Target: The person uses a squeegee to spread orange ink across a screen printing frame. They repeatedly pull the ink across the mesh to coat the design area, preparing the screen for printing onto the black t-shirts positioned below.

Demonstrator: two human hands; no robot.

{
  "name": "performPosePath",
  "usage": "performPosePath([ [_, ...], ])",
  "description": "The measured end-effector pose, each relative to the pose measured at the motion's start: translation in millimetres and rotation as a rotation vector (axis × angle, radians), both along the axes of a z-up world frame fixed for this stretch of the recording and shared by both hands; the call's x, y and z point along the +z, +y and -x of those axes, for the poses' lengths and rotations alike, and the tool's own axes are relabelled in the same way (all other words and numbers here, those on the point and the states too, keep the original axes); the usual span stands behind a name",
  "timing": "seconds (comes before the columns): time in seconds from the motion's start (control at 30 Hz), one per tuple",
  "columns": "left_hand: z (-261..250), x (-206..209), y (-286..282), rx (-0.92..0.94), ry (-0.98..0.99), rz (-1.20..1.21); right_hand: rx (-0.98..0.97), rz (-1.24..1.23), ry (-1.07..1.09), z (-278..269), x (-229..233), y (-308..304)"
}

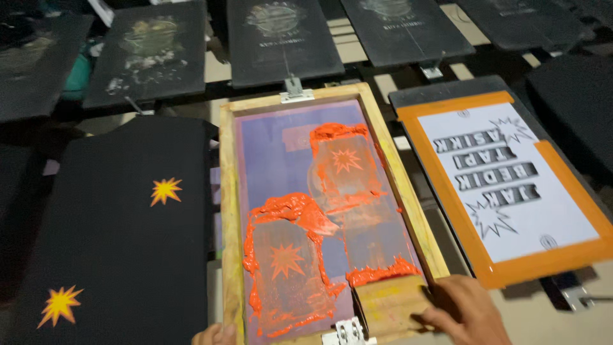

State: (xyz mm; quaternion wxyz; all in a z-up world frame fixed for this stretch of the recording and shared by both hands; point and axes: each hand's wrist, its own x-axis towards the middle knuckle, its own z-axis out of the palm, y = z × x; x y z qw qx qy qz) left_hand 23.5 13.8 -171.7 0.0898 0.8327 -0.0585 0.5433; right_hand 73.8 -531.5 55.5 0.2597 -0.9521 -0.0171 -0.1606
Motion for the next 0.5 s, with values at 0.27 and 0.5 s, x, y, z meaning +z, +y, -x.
performPosePath([
  [0.27,3.9,221.2,-150.0,-0.374,0.681,0.318,0.66,0.595,0.226,3.5,32.8,39.7],
  [0.5,-33.4,268.6,-199.7,-0.787,0.781,0.084,0.768,0.552,0.156,-16.8,55.2,43.5],
])
